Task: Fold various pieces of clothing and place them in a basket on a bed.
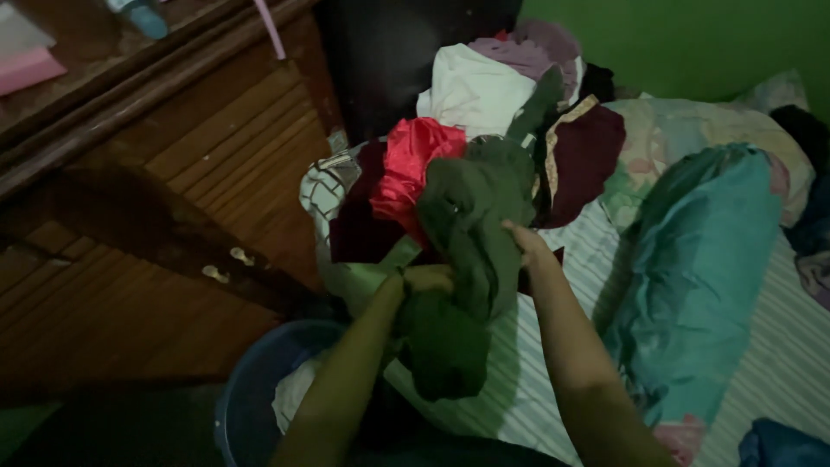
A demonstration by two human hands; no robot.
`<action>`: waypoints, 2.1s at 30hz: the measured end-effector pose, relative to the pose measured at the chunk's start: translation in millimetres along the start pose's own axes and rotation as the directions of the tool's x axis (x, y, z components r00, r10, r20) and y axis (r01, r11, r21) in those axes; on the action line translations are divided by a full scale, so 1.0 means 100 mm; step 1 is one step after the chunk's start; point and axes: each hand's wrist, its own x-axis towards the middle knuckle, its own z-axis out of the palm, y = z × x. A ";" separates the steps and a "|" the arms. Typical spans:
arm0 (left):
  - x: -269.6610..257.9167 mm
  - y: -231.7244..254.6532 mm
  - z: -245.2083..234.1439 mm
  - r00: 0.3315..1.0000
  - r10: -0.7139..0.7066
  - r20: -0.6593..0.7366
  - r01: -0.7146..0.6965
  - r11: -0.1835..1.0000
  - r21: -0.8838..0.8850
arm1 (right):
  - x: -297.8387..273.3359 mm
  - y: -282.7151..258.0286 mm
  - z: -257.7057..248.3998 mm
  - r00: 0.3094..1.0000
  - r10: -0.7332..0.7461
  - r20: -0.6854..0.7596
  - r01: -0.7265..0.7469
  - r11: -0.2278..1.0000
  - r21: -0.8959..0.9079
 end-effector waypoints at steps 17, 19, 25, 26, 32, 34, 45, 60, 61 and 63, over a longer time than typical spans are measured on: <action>-2.35 0.73 -0.66 -0.170 -0.226 -0.959 0.029 0.972 -0.234 | -0.42 0.02 2.65 0.319 -0.448 0.835 0.937 0.283 -0.206; -2.80 0.86 -0.46 -0.243 -0.114 -0.963 0.188 0.969 -0.162 | -0.37 0.43 2.96 0.225 -0.436 0.871 0.923 0.382 -0.047; -4.01 0.72 0.59 -0.486 -0.448 -0.751 -0.058 0.874 -0.483 | -0.70 1.56 3.96 0.206 -0.220 0.954 0.968 0.186 -0.166; -4.15 0.61 0.82 -0.519 -0.491 -0.700 -0.110 0.850 -0.515 | -0.81 1.73 4.09 0.256 -0.081 0.963 0.948 0.214 -0.234; -4.64 0.57 2.11 -0.651 -0.706 -0.278 -0.326 0.591 -0.738 | -0.91 3.03 4.27 0.251 0.255 0.934 0.932 0.197 -0.304; -4.70 0.39 2.41 -0.673 -0.722 -0.159 -0.399 0.536 -0.744 | -0.80 3.44 4.15 0.123 0.240 0.963 0.939 0.286 -0.191; -4.57 -0.21 2.32 -0.759 -0.506 -0.410 -0.020 0.648 -0.761 | -0.90 3.18 3.70 0.284 0.493 0.823 0.764 0.402 -0.505; -2.92 0.11 1.24 -0.300 -0.438 -0.847 0.297 0.801 -0.519 | 0.70 0.99 2.61 0.949 -0.257 0.183 -0.038 -0.669 -0.742; -2.89 0.10 1.22 -0.297 -0.437 -0.849 0.297 0.802 -0.518 | 0.29 0.88 2.91 0.949 -0.259 0.182 -0.040 -0.668 -0.743; -2.88 0.10 1.21 -0.240 -0.456 -0.857 0.347 0.784 -0.514 | -0.58 0.76 3.57 0.971 -0.213 0.108 -0.028 -0.548 -0.836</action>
